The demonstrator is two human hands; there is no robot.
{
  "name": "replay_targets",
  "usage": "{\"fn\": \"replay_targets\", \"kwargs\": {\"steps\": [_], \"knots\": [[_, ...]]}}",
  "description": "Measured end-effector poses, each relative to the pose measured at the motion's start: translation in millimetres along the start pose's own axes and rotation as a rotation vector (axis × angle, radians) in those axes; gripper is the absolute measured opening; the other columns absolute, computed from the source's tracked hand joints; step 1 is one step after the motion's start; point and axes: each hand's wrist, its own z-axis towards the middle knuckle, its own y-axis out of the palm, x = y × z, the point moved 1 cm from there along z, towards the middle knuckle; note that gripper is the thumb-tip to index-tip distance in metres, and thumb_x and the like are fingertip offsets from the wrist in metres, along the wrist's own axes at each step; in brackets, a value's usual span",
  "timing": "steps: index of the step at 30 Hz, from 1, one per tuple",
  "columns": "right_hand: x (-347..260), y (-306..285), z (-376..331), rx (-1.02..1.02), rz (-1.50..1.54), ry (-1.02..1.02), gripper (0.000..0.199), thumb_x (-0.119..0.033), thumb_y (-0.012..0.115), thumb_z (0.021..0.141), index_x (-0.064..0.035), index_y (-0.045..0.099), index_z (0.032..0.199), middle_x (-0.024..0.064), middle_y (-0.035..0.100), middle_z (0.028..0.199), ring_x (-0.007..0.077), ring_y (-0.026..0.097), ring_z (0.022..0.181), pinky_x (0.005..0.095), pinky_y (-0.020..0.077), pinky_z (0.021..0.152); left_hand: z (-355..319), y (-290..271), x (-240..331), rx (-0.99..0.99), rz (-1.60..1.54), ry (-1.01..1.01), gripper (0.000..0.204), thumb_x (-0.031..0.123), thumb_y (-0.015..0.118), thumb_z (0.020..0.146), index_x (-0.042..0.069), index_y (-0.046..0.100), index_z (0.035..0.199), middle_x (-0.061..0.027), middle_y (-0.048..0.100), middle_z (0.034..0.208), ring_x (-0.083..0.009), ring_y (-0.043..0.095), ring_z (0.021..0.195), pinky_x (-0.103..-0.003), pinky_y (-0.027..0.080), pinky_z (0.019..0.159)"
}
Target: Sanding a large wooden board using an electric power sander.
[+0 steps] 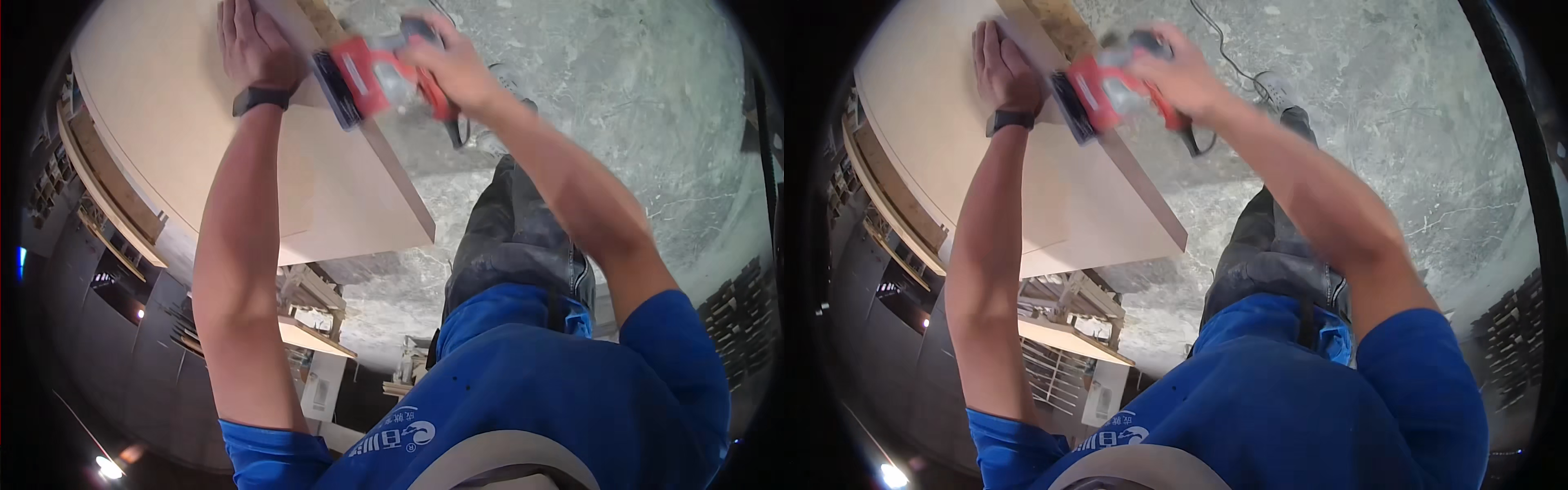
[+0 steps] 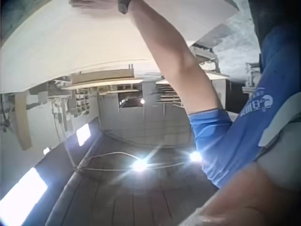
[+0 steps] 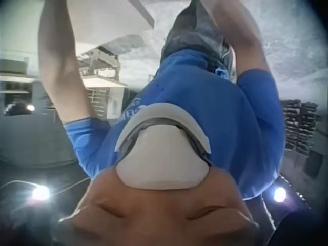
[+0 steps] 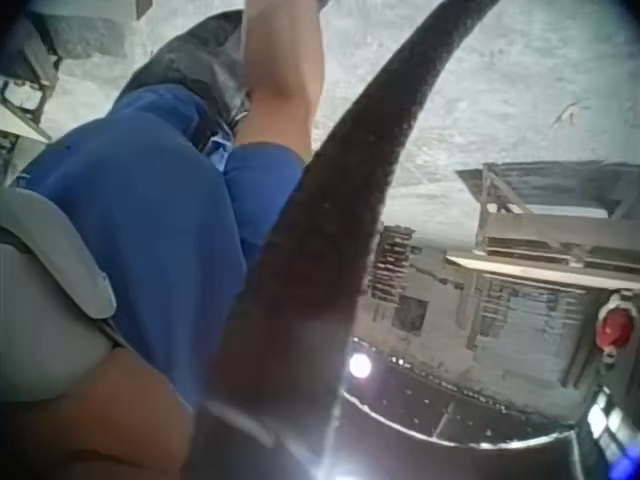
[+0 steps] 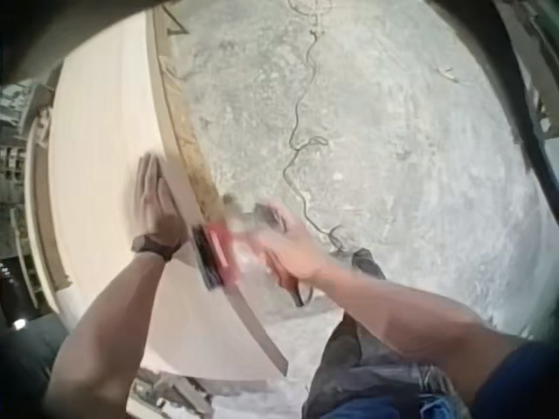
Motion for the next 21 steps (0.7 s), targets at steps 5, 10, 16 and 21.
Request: {"fn": "replay_targets", "kwargs": {"steps": [5, 10, 16, 21], "knots": [[5.0, 1.3, -1.8, 0.013, -0.110, -0.176, 0.052, -0.018, 0.068, 0.090, -0.0079, 0.050, 0.138, 0.0053, 0.063, 0.085, 0.0113, 0.061, 0.069, 0.0269, 0.0485, 0.059, 0.2, -13.5, 18.6, -0.145, 0.119, -0.114, 0.048, 0.020, 0.041, 0.104, 0.000, 0.046, 0.147, -0.0235, 0.045, 0.152, -0.0376, 0.035, 0.146, -0.044, 0.027, 0.122], [92.5, -5.7, -136.6, 0.106, 0.044, 0.116, 0.057, -0.011, 0.066, 0.088, -0.0120, 0.045, 0.141, 0.0046, 0.060, 0.086, 0.0134, 0.060, 0.068, 0.0275, 0.0503, 0.059, 5.2, -13.9, 1.8, -0.083, 0.120, -0.068, 0.045, 0.016, 0.040, 0.104, -0.001, 0.049, 0.144, -0.0235, 0.048, 0.150, -0.0379, 0.041, 0.142, -0.042, 0.030, 0.121], [139.6, -23.0, -207.7, 0.108, 0.171, 0.392, 0.059, -0.010, 0.065, 0.087, -0.0159, 0.043, 0.142, 0.0065, 0.060, 0.083, 0.0138, 0.059, 0.063, 0.0292, 0.0492, 0.052, 11.8, -13.7, -19.6, -0.029, 0.127, -0.017, 0.044, 0.018, 0.041, 0.105, 0.001, 0.048, 0.145, -0.0230, 0.046, 0.151, -0.0374, 0.038, 0.144, -0.042, 0.028, 0.122], [124.3, -28.1, -188.4, 0.110, 0.147, 0.418, 0.060, -0.009, 0.064, 0.087, -0.0162, 0.041, 0.142, 0.0064, 0.059, 0.082, 0.0128, 0.058, 0.061, 0.0291, 0.0485, 0.051, 11.0, 0.2, -19.6, -0.044, 0.160, -0.051, 0.046, 0.018, 0.044, 0.105, 0.002, 0.045, 0.148, -0.0218, 0.043, 0.154, -0.0367, 0.037, 0.145, -0.041, 0.027, 0.123]]}}
